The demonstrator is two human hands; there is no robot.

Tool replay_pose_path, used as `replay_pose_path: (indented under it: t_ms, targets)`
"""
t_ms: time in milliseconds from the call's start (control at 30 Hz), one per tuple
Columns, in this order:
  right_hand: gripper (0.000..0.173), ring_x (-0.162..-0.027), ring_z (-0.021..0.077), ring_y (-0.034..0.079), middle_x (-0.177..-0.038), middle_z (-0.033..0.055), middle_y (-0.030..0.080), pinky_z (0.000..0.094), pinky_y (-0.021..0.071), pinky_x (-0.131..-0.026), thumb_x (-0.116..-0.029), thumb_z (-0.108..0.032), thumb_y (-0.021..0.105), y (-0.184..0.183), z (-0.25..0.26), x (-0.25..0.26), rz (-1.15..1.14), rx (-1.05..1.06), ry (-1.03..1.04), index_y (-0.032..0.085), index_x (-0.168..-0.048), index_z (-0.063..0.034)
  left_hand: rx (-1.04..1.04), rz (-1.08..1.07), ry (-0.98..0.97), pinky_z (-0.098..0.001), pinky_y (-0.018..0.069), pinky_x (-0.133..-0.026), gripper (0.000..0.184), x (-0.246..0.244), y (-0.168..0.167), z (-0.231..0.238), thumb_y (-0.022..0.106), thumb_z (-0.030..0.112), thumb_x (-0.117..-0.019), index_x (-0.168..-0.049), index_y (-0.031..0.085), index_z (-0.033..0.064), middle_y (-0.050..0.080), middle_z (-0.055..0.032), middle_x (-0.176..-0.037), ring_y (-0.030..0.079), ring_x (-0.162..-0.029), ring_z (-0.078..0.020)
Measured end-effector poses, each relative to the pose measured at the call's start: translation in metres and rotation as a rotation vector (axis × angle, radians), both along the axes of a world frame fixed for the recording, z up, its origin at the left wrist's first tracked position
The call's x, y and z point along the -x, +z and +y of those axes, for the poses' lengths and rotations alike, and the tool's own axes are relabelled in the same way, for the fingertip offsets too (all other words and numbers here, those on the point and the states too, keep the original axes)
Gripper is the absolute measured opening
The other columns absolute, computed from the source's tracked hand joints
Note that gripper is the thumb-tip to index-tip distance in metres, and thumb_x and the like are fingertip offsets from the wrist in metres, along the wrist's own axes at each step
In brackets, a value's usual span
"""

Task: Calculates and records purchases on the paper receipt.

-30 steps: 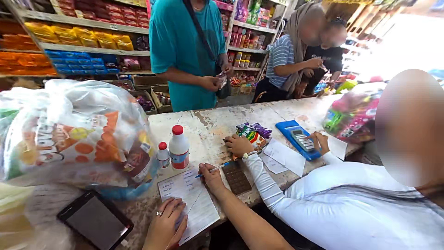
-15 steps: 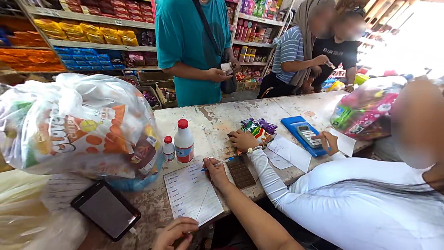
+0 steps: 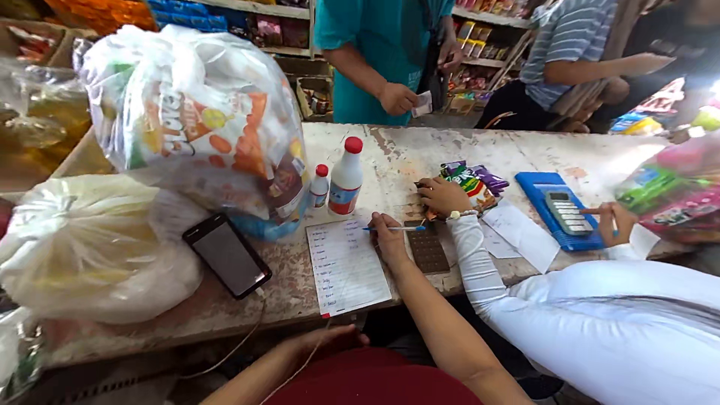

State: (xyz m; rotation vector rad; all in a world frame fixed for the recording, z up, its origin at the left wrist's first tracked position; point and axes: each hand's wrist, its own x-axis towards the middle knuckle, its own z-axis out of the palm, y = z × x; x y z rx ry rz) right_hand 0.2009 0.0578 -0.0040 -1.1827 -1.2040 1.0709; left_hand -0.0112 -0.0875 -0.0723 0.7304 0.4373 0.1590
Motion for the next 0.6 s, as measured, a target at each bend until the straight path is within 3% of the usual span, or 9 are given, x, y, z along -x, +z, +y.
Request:
replay_pose_path:
  t_ms: [67, 100, 167, 233, 300, 400, 467, 500, 600]
  targets:
    - [0.034, -0.045, 0.0025, 0.046, -0.059, -0.0033, 0.055, 0.0183, 0.0429, -0.044, -0.11, -0.024, 0.048, 0.002, -0.001, 0.001, 0.013, 0.008, 0.006, 0.063, -0.084, -0.0065, -0.218, 0.111, -0.164, -0.0255, 0.0537, -0.092, 0.054, -0.014, 0.018, 0.01, 0.021, 0.041, -0.111, -0.125, 0.064, 0.0123, 0.071, 0.0037, -0.112, 0.065, -0.101, -0.003]
    - [0.035, -0.044, 0.0025, 0.046, -0.059, -0.0033, 0.054, 0.0182, 0.0424, -0.043, -0.1101, -0.025, 0.049, 0.003, -0.001, 0.001, 0.012, 0.008, 0.008, 0.063, -0.084, -0.0072, -0.328, 0.206, -0.255, -0.0322, 0.0505, -0.1, 0.056, -0.021, 0.028, 0.015, 0.024, 0.046, -0.1107, -0.132, 0.064, 0.012, 0.069, -0.0006, -0.122, 0.064, -0.112, -0.0074]
    - [0.035, -0.046, 0.0017, 0.047, -0.062, -0.0044, 0.056, 0.0174, 0.0428, -0.045, -0.1102, -0.026, 0.048, 0.006, -0.002, 0.001, -0.01, 0.002, 0.007, 0.063, -0.084, -0.0091, -0.465, 0.362, -0.405, -0.0514, 0.0367, -0.117, 0.068, -0.033, 0.04, 0.019, 0.028, 0.058, -0.1078, -0.144, 0.057, 0.0082, 0.059, -0.0142, -0.144, 0.053, -0.136, -0.0244]
    - [0.034, -0.049, 0.0014, 0.049, -0.065, -0.0058, 0.058, 0.0183, 0.0452, -0.047, -0.1101, -0.025, 0.047, 0.007, -0.004, -0.001, -0.046, -0.003, -0.004, 0.063, -0.085, -0.0099, -0.485, 0.473, -0.435, -0.0629, 0.0303, -0.117, 0.08, -0.042, 0.043, 0.014, 0.029, 0.065, -0.1049, -0.145, 0.054, 0.0001, 0.053, -0.0248, -0.148, 0.047, -0.142, -0.0364]
    - [0.032, -0.052, 0.0015, 0.052, -0.066, -0.0064, 0.061, 0.0191, 0.0475, -0.05, -0.109, -0.022, 0.047, 0.006, -0.001, 0.001, -0.054, -0.027, -0.025, 0.064, -0.085, -0.0091, -0.452, 0.489, -0.371, -0.0605, 0.0305, -0.119, 0.074, -0.04, 0.043, 0.01, 0.033, 0.06, -0.1064, -0.145, 0.053, -0.0005, 0.052, -0.0242, -0.149, 0.047, -0.143, -0.0351]
    - [0.032, -0.053, -0.0005, 0.055, -0.068, -0.0086, 0.063, 0.0169, 0.0499, -0.052, -0.1087, -0.016, 0.044, 0.007, 0.002, 0.004, -0.028, -0.058, -0.044, 0.062, -0.084, -0.0091, -0.478, 0.267, -0.147, -0.0407, 0.0421, -0.11, 0.04, -0.014, 0.043, 0.0, 0.046, 0.024, -0.1079, -0.13, 0.063, -0.0048, 0.065, -0.0184, -0.131, 0.059, -0.125, -0.0208]
    - [0.033, -0.053, -0.0011, 0.055, -0.068, -0.0097, 0.063, 0.0158, 0.0492, -0.052, -0.1088, -0.015, 0.043, 0.006, 0.003, 0.006, -0.011, -0.077, -0.042, 0.062, -0.083, -0.0102, -0.471, 0.135, -0.045, -0.0341, 0.045, -0.105, 0.032, -0.001, 0.029, -0.001, 0.049, 0.014, -0.1042, -0.123, 0.065, -0.0065, 0.068, -0.0146, -0.122, 0.061, -0.116, -0.014]
    - [0.034, -0.053, -0.0012, 0.054, -0.067, -0.0101, 0.062, 0.0156, 0.0484, -0.051, -0.1088, -0.014, 0.042, 0.007, 0.003, 0.006, 0.001, -0.084, -0.041, 0.061, -0.081, -0.0109, -0.498, 0.205, -0.078, -0.0353, 0.0462, -0.102, 0.03, -0.002, 0.028, 0.002, 0.05, 0.013, -0.1035, -0.12, 0.066, -0.0063, 0.068, -0.0146, -0.119, 0.062, -0.112, -0.0151]
    - [0.035, -0.052, -0.0009, 0.054, -0.066, -0.01, 0.062, 0.0149, 0.0483, -0.051, -0.1089, -0.013, 0.042, 0.007, 0.003, 0.007, 0.032, -0.092, -0.04, 0.061, -0.079, -0.0116, -0.666, 0.486, -0.418, -0.0525, 0.0445, -0.1, 0.034, -0.025, 0.013, 0.022, 0.054, 0.021, -0.1044, -0.121, 0.067, -0.0063, 0.066, -0.0249, -0.122, 0.062, -0.114, -0.0327]
